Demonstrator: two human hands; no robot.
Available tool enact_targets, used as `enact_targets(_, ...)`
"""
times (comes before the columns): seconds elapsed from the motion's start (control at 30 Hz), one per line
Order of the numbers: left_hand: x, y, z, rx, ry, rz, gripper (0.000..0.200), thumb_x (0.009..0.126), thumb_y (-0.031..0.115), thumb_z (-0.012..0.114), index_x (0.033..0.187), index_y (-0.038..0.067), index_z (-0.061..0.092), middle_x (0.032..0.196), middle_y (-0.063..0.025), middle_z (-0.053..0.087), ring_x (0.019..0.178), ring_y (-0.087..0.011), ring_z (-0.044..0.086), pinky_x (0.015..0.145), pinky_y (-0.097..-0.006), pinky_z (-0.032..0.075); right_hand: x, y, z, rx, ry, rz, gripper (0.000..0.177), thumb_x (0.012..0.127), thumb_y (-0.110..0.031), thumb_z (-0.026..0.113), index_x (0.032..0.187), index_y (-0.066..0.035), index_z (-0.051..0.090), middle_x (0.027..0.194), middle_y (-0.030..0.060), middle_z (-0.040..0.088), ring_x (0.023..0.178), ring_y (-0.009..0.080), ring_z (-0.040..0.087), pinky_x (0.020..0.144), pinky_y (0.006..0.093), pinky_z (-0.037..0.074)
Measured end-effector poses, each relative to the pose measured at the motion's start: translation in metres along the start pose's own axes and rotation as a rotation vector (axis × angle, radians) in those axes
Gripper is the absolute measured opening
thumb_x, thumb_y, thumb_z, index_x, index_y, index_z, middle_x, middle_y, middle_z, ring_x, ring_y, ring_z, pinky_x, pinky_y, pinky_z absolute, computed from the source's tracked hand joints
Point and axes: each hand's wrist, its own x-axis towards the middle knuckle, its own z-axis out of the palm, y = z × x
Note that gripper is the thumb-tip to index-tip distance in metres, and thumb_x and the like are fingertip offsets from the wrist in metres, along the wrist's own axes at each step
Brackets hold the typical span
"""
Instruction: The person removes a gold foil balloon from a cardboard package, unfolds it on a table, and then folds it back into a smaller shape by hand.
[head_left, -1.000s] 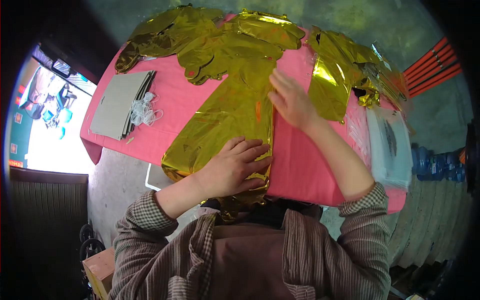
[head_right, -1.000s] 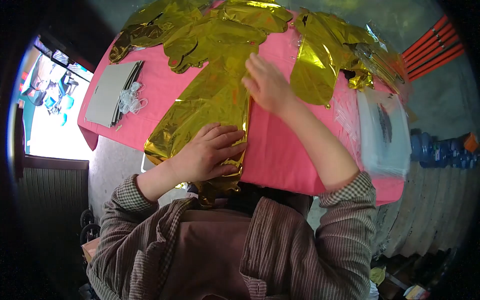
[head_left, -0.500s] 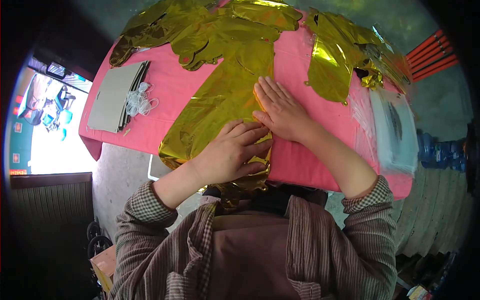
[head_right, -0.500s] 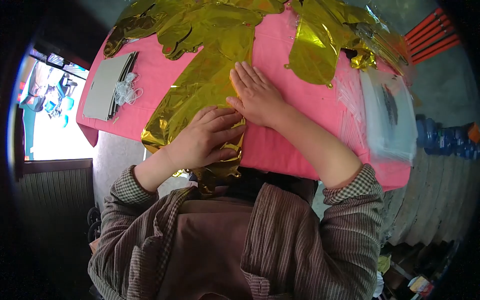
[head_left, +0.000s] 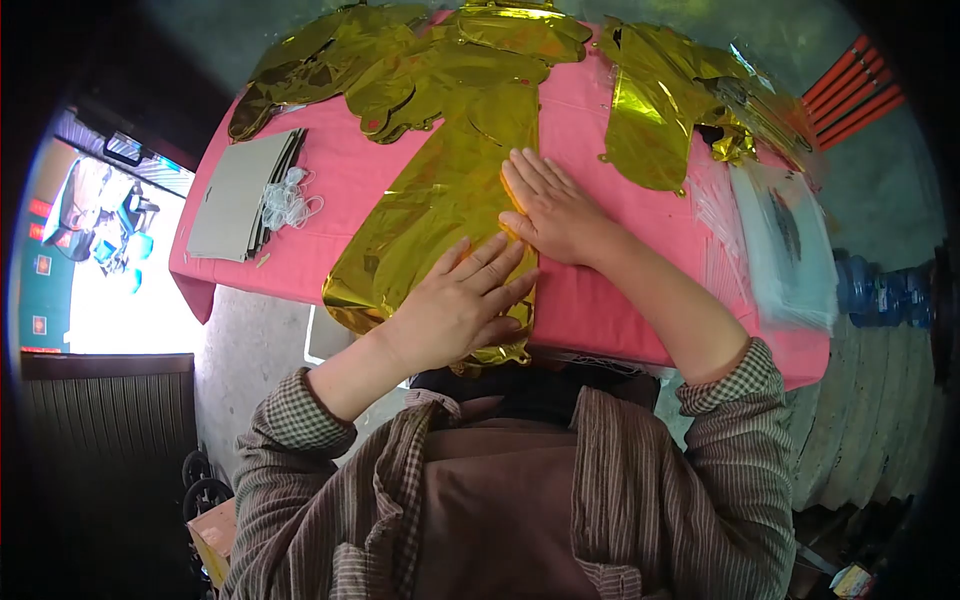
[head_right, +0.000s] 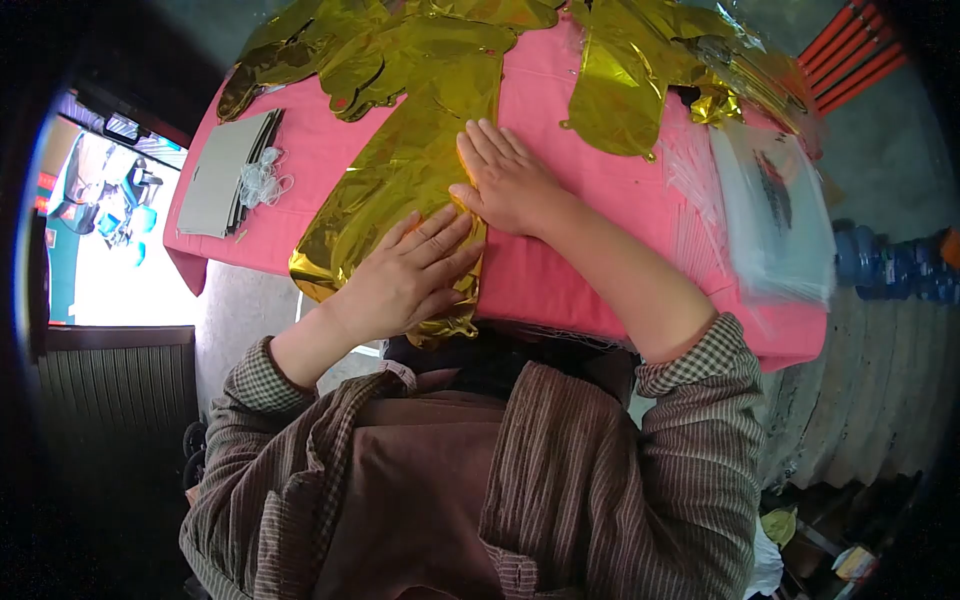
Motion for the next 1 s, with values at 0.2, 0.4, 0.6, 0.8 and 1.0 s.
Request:
enact_targets(0.2,-0.016,0.017,0.005,0.013,0.018,-0.036,0.067,0.080,0.041,0.061,0.135,0.007,0.042,0.140,-0.0181,0.039,0.135,-0.0336,0.030,0.109,-0.0499,0.023,0.000,0.002,0.002,-0.014,0.039,-0.045,0.067,0.096,-0.043,0.035,0.143,0.003,0.020,0.150,0.0204,0.018,0.141,0.0296,0.013,0.115,0.0401,0.010)
enact_targets(0.4,-0.051,0.000,-0.017,-0.205,0.117,-0.086,0.046,0.082,0.031,0.063,0.119,0.005,0.056,0.128,-0.0145,0.051,0.120,-0.0309,0.046,0.101,-0.0455,0.034,0.001,0.002,0.003,-0.017,0.073,-0.056,0.066,0.097,-0.042,0.037,0.142,0.003,0.023,0.149,0.0213,0.020,0.141,0.0303,0.015,0.115,0.0400,0.013)
enact_targets(0.6,-0.095,-0.051,-0.020,0.156,0.474,-0.773,0.034,0.079,0.023,0.065,0.106,0.003,0.060,0.100,-0.0155,0.057,0.093,-0.0339,0.054,0.081,-0.0423,0.043,0.000,0.002,0.003,-0.054,0.089,-0.060,0.065,0.096,-0.042,0.037,0.141,0.004,0.024,0.148,0.0216,0.022,0.140,0.0311,0.017,0.114,0.0408,0.014)
enact_targets(0.8,-0.091,-0.048,-0.020,0.043,0.390,-0.801,0.027,0.078,0.022,0.066,0.097,0.003,0.059,0.094,-0.0129,0.055,0.092,-0.0315,0.052,0.080,-0.0400,0.041,0.001,0.004,0.006,-0.058,0.094,-0.067,0.066,0.096,-0.042,0.038,0.141,0.004,0.024,0.148,0.0217,0.022,0.140,0.0312,0.017,0.114,0.0415,0.014)
enact_targets(1.0,-0.091,-0.054,-0.025,-0.460,0.482,-0.961,0.020,0.082,0.014,0.066,0.094,0.003,0.053,0.086,-0.0101,0.062,0.076,-0.0224,0.061,0.066,-0.0339,0.046,0.001,0.004,0.006,-0.046,0.088,-0.068,0.066,0.096,-0.043,0.037,0.142,0.004,0.023,0.149,0.0216,0.022,0.140,0.0311,0.017,0.114,0.0415,0.014)
